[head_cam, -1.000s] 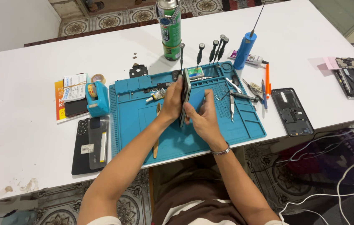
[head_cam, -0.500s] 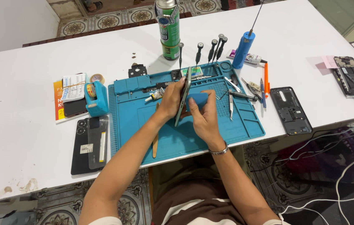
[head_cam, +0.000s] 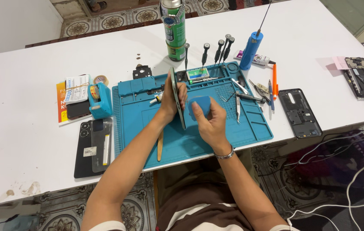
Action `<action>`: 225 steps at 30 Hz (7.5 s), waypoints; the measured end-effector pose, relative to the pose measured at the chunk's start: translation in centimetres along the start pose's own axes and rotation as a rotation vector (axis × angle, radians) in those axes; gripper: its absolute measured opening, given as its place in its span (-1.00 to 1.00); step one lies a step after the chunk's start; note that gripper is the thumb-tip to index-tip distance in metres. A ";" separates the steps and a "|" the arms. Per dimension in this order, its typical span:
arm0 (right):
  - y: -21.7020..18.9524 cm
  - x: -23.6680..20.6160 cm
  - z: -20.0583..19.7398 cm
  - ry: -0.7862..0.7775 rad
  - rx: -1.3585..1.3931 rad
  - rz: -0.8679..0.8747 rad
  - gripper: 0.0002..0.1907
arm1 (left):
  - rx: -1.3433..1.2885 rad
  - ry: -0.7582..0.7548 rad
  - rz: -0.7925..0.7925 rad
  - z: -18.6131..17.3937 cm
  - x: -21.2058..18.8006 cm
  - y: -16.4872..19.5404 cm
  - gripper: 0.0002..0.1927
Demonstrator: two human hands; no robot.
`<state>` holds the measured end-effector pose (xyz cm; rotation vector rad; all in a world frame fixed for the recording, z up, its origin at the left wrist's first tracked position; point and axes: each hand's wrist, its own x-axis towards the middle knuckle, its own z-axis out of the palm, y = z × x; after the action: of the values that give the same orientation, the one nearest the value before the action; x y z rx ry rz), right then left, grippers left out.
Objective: The person cleans the internal components of a disassembled smartphone using a brush and a small tool, then uses a screwdriver to tighten screws on the device's frame. The person also uses a plastic pry tool to separate the phone's casing.
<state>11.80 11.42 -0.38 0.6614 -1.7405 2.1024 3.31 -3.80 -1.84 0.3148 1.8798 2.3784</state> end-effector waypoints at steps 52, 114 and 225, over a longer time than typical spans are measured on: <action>0.6 -0.9 -0.7 -0.063 -0.015 -0.126 -0.84 | -0.174 0.144 0.187 0.4 0.0 -1.1 -0.33; 0.2 -0.3 -0.1 -0.056 -0.094 0.072 -0.85 | 0.394 -0.018 0.339 0.6 0.2 -1.4 -0.30; 0.2 -3.2 -0.3 -0.349 -0.111 0.299 -0.50 | -0.446 0.083 -0.131 2.0 -1.8 -2.0 -0.40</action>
<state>14.32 11.80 -2.27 0.8183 -2.2509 2.1574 5.45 -1.75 -3.52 0.0533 1.2913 2.6558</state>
